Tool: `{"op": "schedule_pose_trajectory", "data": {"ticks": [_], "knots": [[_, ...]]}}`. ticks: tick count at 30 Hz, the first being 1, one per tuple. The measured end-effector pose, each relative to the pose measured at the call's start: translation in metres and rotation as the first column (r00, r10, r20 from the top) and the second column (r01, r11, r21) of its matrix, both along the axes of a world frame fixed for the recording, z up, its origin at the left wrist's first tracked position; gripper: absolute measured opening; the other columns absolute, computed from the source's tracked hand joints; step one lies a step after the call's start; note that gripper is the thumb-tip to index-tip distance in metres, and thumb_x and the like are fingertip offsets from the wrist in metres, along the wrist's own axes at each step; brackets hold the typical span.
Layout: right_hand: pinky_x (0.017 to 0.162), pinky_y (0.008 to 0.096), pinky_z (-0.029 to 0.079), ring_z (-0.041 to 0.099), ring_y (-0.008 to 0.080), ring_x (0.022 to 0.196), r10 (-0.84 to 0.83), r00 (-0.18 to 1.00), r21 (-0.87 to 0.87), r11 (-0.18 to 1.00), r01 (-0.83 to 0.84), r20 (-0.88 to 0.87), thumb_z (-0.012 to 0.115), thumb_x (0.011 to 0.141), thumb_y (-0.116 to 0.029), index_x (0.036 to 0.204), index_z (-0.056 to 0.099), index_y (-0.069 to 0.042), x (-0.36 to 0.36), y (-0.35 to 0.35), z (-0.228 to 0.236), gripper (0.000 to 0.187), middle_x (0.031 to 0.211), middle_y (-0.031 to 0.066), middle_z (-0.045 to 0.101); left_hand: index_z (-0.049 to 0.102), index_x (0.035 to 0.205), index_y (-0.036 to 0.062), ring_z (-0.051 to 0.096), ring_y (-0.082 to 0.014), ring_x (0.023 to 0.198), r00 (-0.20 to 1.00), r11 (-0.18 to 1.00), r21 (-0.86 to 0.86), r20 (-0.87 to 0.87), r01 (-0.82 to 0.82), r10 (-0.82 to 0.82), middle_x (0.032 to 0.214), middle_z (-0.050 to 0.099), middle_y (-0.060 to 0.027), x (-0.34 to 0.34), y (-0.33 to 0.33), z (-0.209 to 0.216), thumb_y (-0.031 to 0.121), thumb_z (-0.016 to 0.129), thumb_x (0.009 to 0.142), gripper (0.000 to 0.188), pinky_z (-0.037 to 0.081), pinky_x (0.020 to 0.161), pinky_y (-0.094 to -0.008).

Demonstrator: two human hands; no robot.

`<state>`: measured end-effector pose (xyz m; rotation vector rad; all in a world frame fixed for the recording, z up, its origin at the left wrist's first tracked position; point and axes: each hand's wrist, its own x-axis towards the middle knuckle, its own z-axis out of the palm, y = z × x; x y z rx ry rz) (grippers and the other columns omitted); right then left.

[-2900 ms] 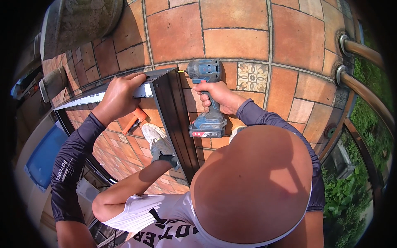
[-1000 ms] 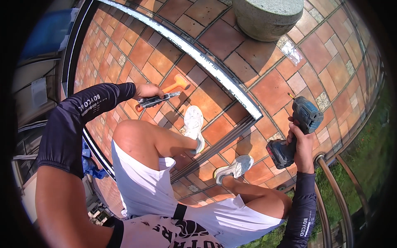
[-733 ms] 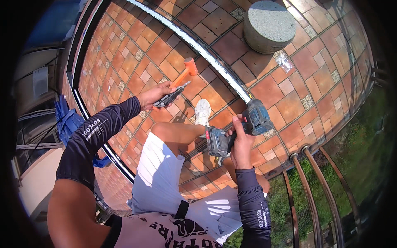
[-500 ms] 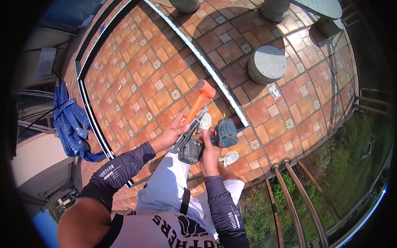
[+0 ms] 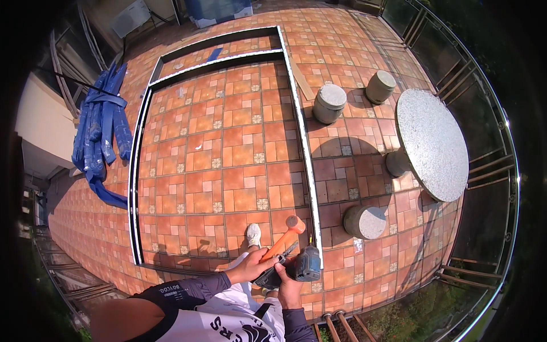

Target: The person assembles a metal frame by fitting corners together, placing screws from a plastic bag into pre-drilled holes, and securing them with a power drill. They then use an orange hammer to tap the corners and ensure they are flush before walking away.

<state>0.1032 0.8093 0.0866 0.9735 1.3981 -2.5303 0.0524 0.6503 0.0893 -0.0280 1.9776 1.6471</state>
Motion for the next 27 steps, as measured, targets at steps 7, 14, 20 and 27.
{"op": "schedule_pose_trajectory", "data": {"ticks": [7, 14, 20, 27], "knots": [[0.097, 0.0312, 0.051, 0.06, 0.0151, 0.104, 0.176, 0.981, 0.077, 0.982, -0.17, -0.076, 0.086, 0.086, 0.002, 0.123, 0.06, -0.007, -0.116, -0.073, 0.019, 0.046, 0.113, 0.0002, 0.061, 0.063, 0.118, 0.0039, 0.059, -0.0038, 0.069, 0.912, 0.957, 0.154, 0.373, -0.245, 0.173, 0.089, 0.063, 0.0026, -0.096, -0.098, 0.034, 0.044, 0.076, 0.099, 0.046, 0.05, 0.057, -0.0241], [0.098, 0.0322, 0.052, 0.061, 0.0157, 0.106, 0.255, 0.95, -0.06, 0.961, -0.269, -0.181, 0.083, 0.088, 0.003, 0.126, 0.058, -0.008, -0.258, -0.14, 0.049, 0.048, 0.113, 0.0002, 0.06, 0.06, 0.118, 0.0018, 0.068, -0.0097, 0.086, 0.852, 0.823, 0.305, 0.388, -0.479, 0.352, 0.099, 0.069, -0.0025, -0.209, -0.157, 0.061, 0.031, 0.08, 0.098, 0.04, 0.058, 0.073, -0.0276], [0.097, 0.0314, 0.053, 0.062, 0.0145, 0.105, 0.272, 0.938, -0.154, 0.939, -0.308, -0.215, 0.082, 0.089, 0.004, 0.127, 0.058, -0.008, -0.37, -0.171, 0.056, 0.046, 0.112, 0.0, 0.061, 0.056, 0.119, 0.0033, 0.069, -0.0124, 0.07, 0.864, 0.856, 0.144, 0.186, -0.496, 0.469, 0.091, 0.068, -0.0034, -0.309, -0.182, 0.061, 0.035, 0.077, 0.099, 0.043, 0.058, 0.056, -0.0299], [0.101, 0.0328, 0.051, 0.061, 0.0163, 0.109, 0.376, 0.903, -0.204, 0.886, -0.416, -0.21, 0.084, 0.084, 0.006, 0.131, 0.057, -0.009, -0.514, -0.173, 0.052, 0.056, 0.116, 0.0002, 0.06, 0.056, 0.134, 0.0027, 0.069, -0.0103, 0.098, 0.78, 0.857, 0.104, 0.48, -0.504, 0.401, 0.112, 0.068, -0.004, -0.448, -0.187, 0.105, 0.034, 0.07, 0.104, 0.046, 0.057, 0.078, -0.0266]]}}
